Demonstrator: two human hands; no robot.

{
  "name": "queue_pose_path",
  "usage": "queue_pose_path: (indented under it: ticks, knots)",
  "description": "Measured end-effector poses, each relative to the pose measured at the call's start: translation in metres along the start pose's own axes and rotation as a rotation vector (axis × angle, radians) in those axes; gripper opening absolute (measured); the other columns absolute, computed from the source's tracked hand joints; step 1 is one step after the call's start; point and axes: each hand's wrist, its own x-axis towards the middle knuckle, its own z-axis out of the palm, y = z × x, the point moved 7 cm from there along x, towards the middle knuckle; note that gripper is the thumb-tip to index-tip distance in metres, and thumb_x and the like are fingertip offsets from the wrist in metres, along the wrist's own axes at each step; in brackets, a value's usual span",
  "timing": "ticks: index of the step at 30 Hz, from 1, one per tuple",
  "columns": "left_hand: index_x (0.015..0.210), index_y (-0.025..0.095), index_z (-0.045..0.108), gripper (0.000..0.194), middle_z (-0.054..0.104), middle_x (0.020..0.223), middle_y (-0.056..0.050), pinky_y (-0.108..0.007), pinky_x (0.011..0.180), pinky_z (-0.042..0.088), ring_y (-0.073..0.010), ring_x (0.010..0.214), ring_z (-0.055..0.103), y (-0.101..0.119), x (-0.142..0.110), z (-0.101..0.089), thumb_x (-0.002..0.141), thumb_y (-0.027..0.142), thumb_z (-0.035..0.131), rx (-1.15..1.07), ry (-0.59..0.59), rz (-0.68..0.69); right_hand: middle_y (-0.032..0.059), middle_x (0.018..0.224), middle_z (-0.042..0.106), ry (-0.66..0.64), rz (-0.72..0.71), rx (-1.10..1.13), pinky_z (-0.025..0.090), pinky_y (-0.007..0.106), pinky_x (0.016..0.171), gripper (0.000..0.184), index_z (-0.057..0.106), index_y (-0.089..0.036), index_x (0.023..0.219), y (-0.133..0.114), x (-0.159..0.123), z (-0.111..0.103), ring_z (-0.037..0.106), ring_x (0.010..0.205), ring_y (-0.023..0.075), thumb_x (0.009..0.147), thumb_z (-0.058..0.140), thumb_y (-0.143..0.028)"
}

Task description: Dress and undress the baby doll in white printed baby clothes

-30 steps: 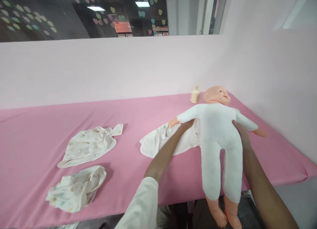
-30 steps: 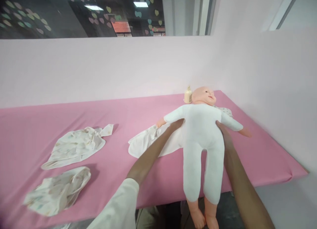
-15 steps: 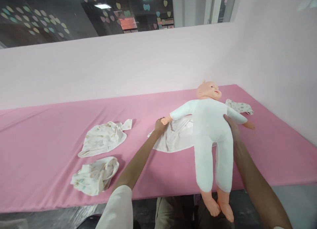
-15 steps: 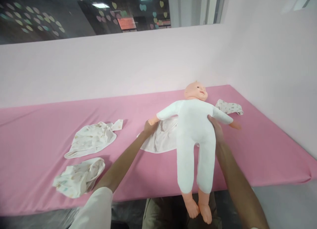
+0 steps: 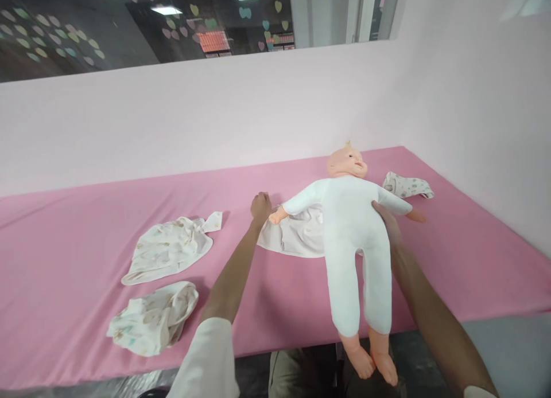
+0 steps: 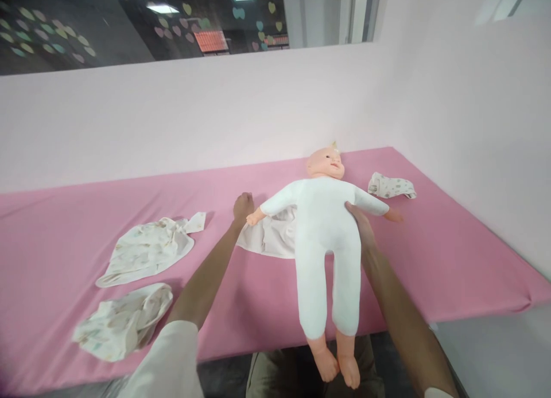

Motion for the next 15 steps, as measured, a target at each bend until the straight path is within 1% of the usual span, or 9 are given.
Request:
queue_pose_path:
  ticks: [2,3,5,6,7,9,11,13,15]
  knots:
    - [0.101,0.015,0.061,0.031,0.066,0.113,-0.015,-0.034,0.086,0.045,-0.0256,0.108,0.061,0.004,-0.027,-0.008,0.098,0.025,0.032,-0.080,0.025,0.031,0.0090,0.090,0.075,-0.016,0.015,0.020,0.059,0.046,0.078,0.047,0.070,-0.022,0.108,0.001,-0.003,0.007,0.069,0.093,0.0343,0.073,0.075,-0.053]
    - [0.097,0.015,0.062,0.028,0.068,0.107,-0.013,-0.032,0.084,0.046,-0.0233,0.103,0.063,0.005,-0.044,-0.010,0.096,0.024,0.035,-0.138,0.010,0.047,0.0092,0.090,0.074,-0.027,0.022,0.029,0.059,0.046,0.078,0.046,0.070,-0.021,0.107,0.002,-0.004,0.010,0.069,0.092,0.0343,0.073,0.075,-0.052]
    - [0.093,0.015,0.063,0.025,0.071,0.096,-0.009,-0.029,0.078,0.048,-0.0192,0.088,0.065,0.006,-0.084,-0.008,0.093,0.025,0.041,-0.244,-0.061,0.074,0.0095,0.090,0.074,-0.049,0.022,0.048,0.058,0.046,0.079,0.045,0.070,-0.020,0.106,0.002,-0.006,0.017,0.068,0.093,0.0340,0.074,0.074,-0.052]
    - [0.095,0.014,0.064,0.028,0.071,0.091,-0.008,-0.029,0.074,0.049,-0.0177,0.081,0.066,0.005,-0.104,-0.006,0.093,0.026,0.038,-0.303,-0.101,0.064,0.0096,0.091,0.074,-0.062,0.016,0.057,0.058,0.046,0.079,0.046,0.070,-0.019,0.106,0.003,-0.007,0.020,0.068,0.093,0.0338,0.075,0.073,-0.052]
    - [0.104,0.012,0.063,0.030,0.072,0.093,-0.009,-0.030,0.072,0.050,-0.0182,0.078,0.066,0.003,-0.124,0.000,0.093,0.027,0.039,-0.475,-0.197,0.005,0.0098,0.091,0.074,-0.073,0.009,0.060,0.058,0.046,0.079,0.046,0.069,-0.019,0.106,0.003,-0.008,0.022,0.068,0.093,0.0336,0.075,0.073,-0.053]
    - [0.120,0.013,0.059,0.037,0.071,0.108,-0.012,-0.033,0.077,0.052,-0.0208,0.089,0.068,0.008,-0.159,0.005,0.090,0.032,0.048,-0.733,-0.348,-0.045,0.0102,0.091,0.074,-0.085,-0.005,0.047,0.058,0.045,0.078,0.048,0.069,-0.018,0.107,0.003,-0.011,0.027,0.068,0.093,0.0333,0.076,0.072,-0.054]
    - [0.133,0.017,0.053,0.050,0.063,0.131,-0.014,-0.037,0.093,0.050,-0.0242,0.112,0.064,0.030,-0.184,0.004,0.088,0.037,0.059,-0.946,-0.506,0.023,0.0101,0.090,0.073,-0.091,-0.008,0.018,0.058,0.044,0.077,0.048,0.068,-0.019,0.107,0.004,-0.014,0.031,0.068,0.092,0.0326,0.075,0.071,-0.055]
    - [0.144,0.023,0.044,0.066,0.052,0.146,-0.012,-0.041,0.105,0.045,-0.0277,0.129,0.054,0.061,-0.198,-0.003,0.086,0.045,0.065,-1.133,-0.637,0.097,0.0093,0.089,0.073,-0.088,-0.002,-0.002,0.057,0.043,0.076,0.049,0.068,-0.019,0.108,0.006,-0.018,0.034,0.068,0.091,0.0312,0.076,0.071,-0.055]
    - [0.150,0.023,0.037,0.076,0.054,0.144,-0.013,-0.045,0.107,0.044,-0.0318,0.133,0.050,0.088,-0.198,-0.008,0.086,0.054,0.063,-1.282,-0.670,0.115,0.0086,0.088,0.073,-0.058,0.012,-0.017,0.057,0.041,0.077,0.051,0.067,-0.018,0.111,0.008,-0.019,0.036,0.068,0.091,0.0299,0.076,0.072,-0.054]
